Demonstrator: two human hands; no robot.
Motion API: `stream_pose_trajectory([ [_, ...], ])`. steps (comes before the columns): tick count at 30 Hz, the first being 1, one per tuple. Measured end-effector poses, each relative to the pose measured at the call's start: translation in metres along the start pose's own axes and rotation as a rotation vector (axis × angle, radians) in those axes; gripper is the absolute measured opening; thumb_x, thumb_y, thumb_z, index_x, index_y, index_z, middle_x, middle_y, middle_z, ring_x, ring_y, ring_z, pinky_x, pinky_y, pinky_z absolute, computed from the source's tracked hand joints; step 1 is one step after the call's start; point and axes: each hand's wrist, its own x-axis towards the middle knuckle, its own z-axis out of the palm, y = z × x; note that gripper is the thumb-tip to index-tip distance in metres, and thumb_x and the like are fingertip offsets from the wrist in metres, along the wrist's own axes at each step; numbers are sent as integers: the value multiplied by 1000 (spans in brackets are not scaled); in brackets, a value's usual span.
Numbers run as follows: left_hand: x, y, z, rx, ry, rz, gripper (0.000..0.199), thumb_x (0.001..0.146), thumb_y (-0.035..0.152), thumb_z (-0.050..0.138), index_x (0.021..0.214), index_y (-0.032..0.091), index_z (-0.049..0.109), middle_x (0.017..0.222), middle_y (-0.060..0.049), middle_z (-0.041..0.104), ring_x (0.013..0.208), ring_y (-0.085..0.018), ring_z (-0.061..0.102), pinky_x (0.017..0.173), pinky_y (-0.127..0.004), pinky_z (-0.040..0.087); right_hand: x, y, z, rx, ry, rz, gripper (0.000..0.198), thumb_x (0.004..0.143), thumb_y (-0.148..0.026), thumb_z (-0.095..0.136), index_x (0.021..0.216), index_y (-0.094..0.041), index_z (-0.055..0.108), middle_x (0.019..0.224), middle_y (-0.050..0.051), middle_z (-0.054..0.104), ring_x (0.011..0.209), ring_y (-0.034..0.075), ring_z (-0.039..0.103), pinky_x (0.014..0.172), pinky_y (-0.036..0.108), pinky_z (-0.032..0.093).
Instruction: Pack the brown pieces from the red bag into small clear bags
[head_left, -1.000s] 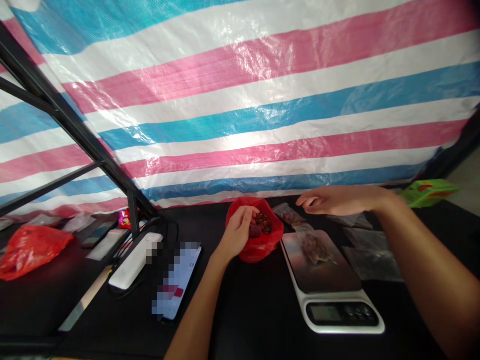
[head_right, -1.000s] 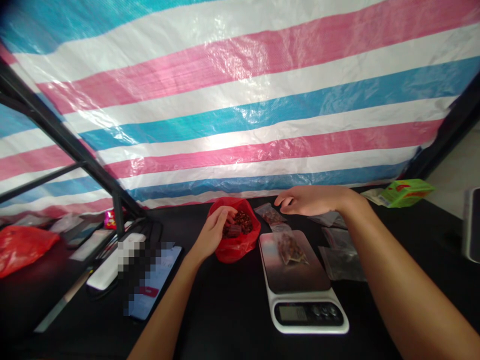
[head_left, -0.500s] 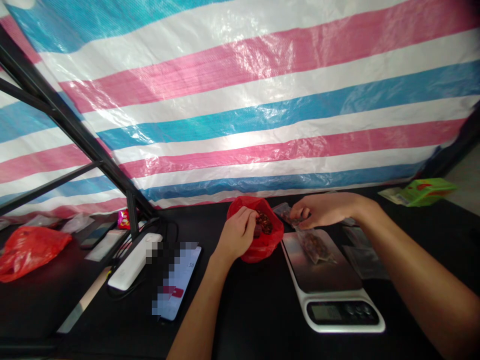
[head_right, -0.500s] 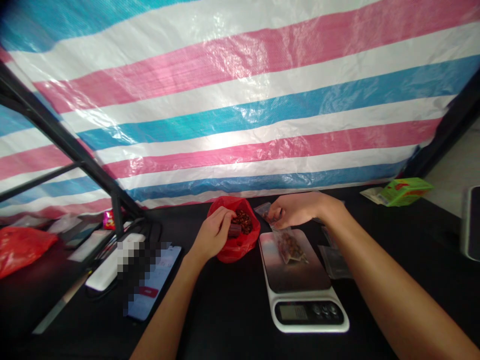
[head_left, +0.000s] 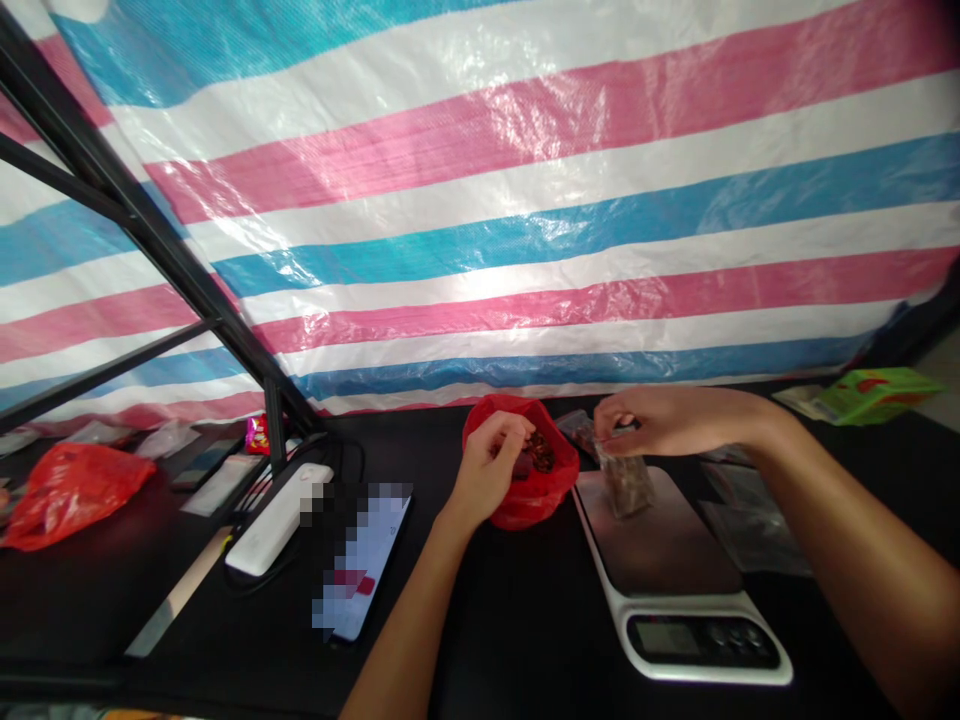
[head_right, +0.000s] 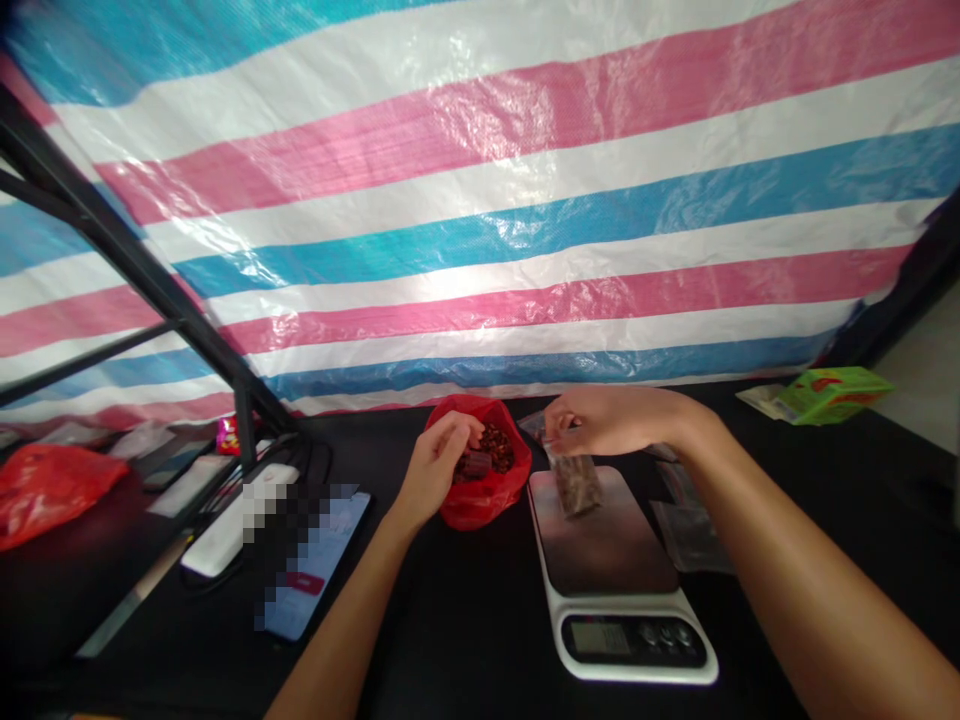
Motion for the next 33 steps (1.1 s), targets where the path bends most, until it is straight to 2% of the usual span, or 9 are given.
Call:
stream_pose_trajectory([
  [2, -2, 2, 7, -65, -45, -7, 27, 101, 43, 63, 111, 19, 71, 112, -9, 73, 99, -20, 67, 88, -31, 51, -3, -17, -2, 79, 30, -60, 23, 95, -43, 65, 96, -22, 76, 95, 4, 78, 87, 24, 70, 75, 31, 49],
  [4, -5, 2, 16, -107, -112, -32, 33, 95, 39, 74, 121, 20, 69, 116, -9, 72, 104, -22, 67, 92, -32, 52, -1, -34, 0, 118, 93, -109, 26, 98, -47, 63, 99, -24, 76, 95, 3, 78, 87, 23, 70, 74, 31, 49],
  [7, -7, -3, 27, -208, -186, -107, 29, 94, 40, 75, 113, 19, 71, 102, -7, 74, 96, -21, 70, 88, -32, 53, 7, -46, 7, 158, 224, -174, 29, 99, -51, 63, 99, -25, 75, 92, 1, 77, 86, 21, 69, 73, 30, 49],
  [11, -3, -10, 29, -398, -150, -152, 35, 92, 49, 76, 106, 17, 73, 99, -8, 76, 93, -20, 72, 86, -31, 55, 18, -38, 16, 137, 378, -185, 31, 97, -50, 67, 116, -26, 70, 96, 1, 77, 82, 20, 68, 70, 30, 49],
  [15, 3, -13, 19, -418, -40, -150, 39, 86, 51, 82, 102, 17, 75, 96, -6, 77, 90, -20, 72, 83, -30, 56, 25, -22, 18, 191, 464, -179, 37, 99, -49, 65, 128, -27, 65, 98, 3, 74, 79, 19, 68, 68, 30, 51],
  [18, 4, -12, 12, -434, -5, -141, 39, 83, 51, 84, 100, 18, 75, 94, -5, 78, 89, -19, 72, 85, -30, 56, 28, -20, 19, 266, 452, -197, 35, 100, -48, 64, 129, -28, 63, 98, 3, 73, 83, 20, 69, 72, 32, 54],
  [23, 5, -9, 12, -471, -21, -97, 36, 86, 46, 83, 109, 20, 74, 105, -7, 79, 100, -21, 73, 91, -32, 57, 31, -31, 24, 260, 408, -194, 31, 101, -46, 64, 126, -29, 64, 96, 1, 75, 77, 19, 69, 67, 31, 52],
  [29, 7, -9, 16, -420, 171, -105, 36, 81, 51, 86, 94, 19, 74, 93, -5, 79, 90, -21, 75, 88, -33, 58, 36, -37, 33, 240, 382, -262, 34, 99, -42, 66, 130, -29, 64, 96, 1, 75, 81, 18, 68, 71, 30, 51],
  [33, 8, -6, 12, -375, 233, -129, 38, 80, 53, 85, 91, 19, 74, 88, -4, 78, 84, -20, 74, 81, -32, 58, 35, -36, 32, 240, 388, -258, 32, 100, -36, 61, 131, -26, 62, 92, 1, 73, 76, 17, 66, 67, 29, 49],
])
